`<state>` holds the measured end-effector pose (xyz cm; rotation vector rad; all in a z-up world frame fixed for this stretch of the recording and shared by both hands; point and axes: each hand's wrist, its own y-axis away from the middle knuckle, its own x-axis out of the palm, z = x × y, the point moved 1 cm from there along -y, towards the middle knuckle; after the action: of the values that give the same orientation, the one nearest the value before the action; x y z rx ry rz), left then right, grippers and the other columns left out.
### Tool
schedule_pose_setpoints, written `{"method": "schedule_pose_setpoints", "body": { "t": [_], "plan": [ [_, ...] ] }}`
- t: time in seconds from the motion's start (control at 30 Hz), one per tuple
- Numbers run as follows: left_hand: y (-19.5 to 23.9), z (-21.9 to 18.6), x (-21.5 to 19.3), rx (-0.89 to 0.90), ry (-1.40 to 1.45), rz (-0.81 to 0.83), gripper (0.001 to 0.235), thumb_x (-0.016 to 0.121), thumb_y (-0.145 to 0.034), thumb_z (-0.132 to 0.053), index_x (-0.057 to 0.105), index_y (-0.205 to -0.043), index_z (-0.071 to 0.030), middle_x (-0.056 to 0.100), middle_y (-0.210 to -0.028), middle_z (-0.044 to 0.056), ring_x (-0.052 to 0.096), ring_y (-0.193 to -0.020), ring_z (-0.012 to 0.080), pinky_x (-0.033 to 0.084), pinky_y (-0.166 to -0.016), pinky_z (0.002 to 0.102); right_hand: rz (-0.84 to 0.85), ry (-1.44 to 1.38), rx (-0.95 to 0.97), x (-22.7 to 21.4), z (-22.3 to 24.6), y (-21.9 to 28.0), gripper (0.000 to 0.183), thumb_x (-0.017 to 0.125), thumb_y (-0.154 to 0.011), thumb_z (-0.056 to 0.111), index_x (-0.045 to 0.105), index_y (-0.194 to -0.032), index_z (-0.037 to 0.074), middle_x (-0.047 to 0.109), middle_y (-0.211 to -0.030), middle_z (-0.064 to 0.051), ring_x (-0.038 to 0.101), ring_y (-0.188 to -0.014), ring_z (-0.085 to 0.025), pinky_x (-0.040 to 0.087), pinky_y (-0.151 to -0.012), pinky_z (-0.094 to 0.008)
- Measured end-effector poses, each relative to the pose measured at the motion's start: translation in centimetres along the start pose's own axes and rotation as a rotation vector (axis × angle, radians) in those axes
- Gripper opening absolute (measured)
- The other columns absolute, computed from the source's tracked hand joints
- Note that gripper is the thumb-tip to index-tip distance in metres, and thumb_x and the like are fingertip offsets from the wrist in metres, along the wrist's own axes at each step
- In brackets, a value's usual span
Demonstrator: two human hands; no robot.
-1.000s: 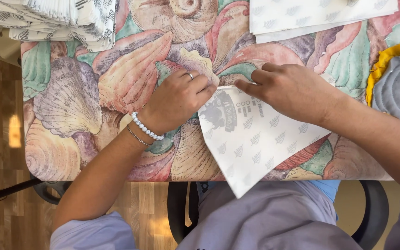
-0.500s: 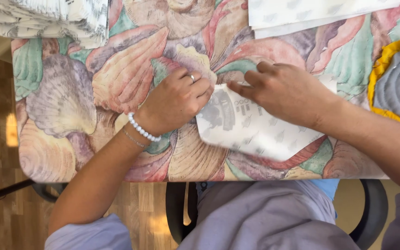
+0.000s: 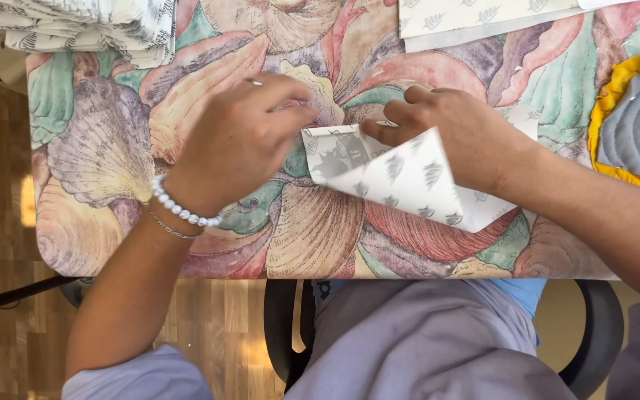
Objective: Folding printed paper sheets into pouches on a table
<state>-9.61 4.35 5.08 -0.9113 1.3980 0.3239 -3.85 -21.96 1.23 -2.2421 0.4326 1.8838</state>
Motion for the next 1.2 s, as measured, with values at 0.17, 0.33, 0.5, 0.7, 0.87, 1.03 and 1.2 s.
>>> {"method": "schedule_pose_setpoints", "body": {
  "t": [0.17,0.33,0.5,0.7,0.87,1.03,1.2],
  "plan": [
    [-2.0,-2.5,2.2,-0.05,0.455,0.158,0.032,0.054,-0.098,0.003,0.066,-0.128,0.003,0.068,-0.11,0.014,0.067,-0.093,0.0313,0.054,-0.071,0.043,-0.019,0.156,-0.011,0.2,0.3,0.3,0.026,0.058,-0.098,0.012,0.069,-0.117,0.025,0.063,-0.085,0.004,0.062,-0.07,-0.017,0.053,-0.059,-0.028],
    [-0.6,-2.8,5.2,-0.095,0.231,0.198,0.038,0.062,-0.091,-0.003,0.065,-0.13,0.0,0.066,-0.114,0.012,0.068,-0.092,0.034,0.058,-0.065,0.049,-0.024,0.099,0.037,0.0,0.7,0.4,0.042,0.055,-0.096,0.009,0.065,-0.134,0.022,0.065,-0.087,0.002,0.066,-0.075,-0.021,0.056,-0.059,-0.031],
    [0.0,-3.2,4.5,-0.183,0.288,0.312,0.046,0.065,-0.097,-0.025,0.059,-0.138,-0.005,0.059,-0.138,0.011,0.064,-0.111,0.0346,0.055,-0.077,0.052,-0.073,0.136,0.048,0.3,0.9,0.6,0.046,0.055,-0.096,0.014,0.063,-0.14,0.023,0.065,-0.091,0.004,0.064,-0.076,-0.019,0.057,-0.062,-0.029],
    [0.8,-4.9,5.1,-0.127,0.116,0.288,0.067,0.077,-0.084,-0.023,0.052,-0.141,0.004,0.052,-0.141,0.018,0.059,-0.12,0.0365,0.053,-0.095,0.048,-0.061,0.125,0.03,0.7,0.6,0.7,0.05,0.055,-0.095,0.013,0.062,-0.143,0.024,0.065,-0.094,0.003,0.064,-0.078,-0.02,0.057,-0.067,-0.031],
    [1.0,-5.3,5.3,-0.1,0.089,0.321,0.072,0.073,-0.082,-0.017,0.047,-0.145,0.007,0.049,-0.148,0.022,0.049,-0.137,0.0363,0.04,-0.116,0.044,-0.083,0.139,0.027,0.7,0.6,0.5,0.051,0.056,-0.092,0.011,0.062,-0.141,0.024,0.065,-0.093,0.003,0.065,-0.078,-0.021,0.057,-0.066,-0.032],
    [0.9,-6.2,6.0,-0.101,-0.066,0.207,0.069,0.073,-0.086,-0.032,0.05,-0.14,0.006,0.055,-0.138,0.019,0.052,-0.131,0.0322,0.043,-0.113,0.039,-0.089,0.158,0.007,1.0,0.2,0.7,0.053,0.056,-0.093,0.013,0.062,-0.144,0.027,0.062,-0.094,0.004,0.062,-0.081,-0.02,0.056,-0.069,-0.03],
    [0.8,-6.3,5.9,-0.154,-0.057,0.183,0.089,0.074,-0.083,-0.061,0.053,-0.139,0.004,0.057,-0.13,0.017,0.056,-0.117,0.032,0.046,-0.1,0.043,-0.069,0.137,0.009,0.6,0.1,0.8,0.056,0.056,-0.092,0.008,0.062,-0.145,0.026,0.062,-0.094,0.004,0.062,-0.079,-0.021,0.057,-0.07,-0.031]
  ]
}}
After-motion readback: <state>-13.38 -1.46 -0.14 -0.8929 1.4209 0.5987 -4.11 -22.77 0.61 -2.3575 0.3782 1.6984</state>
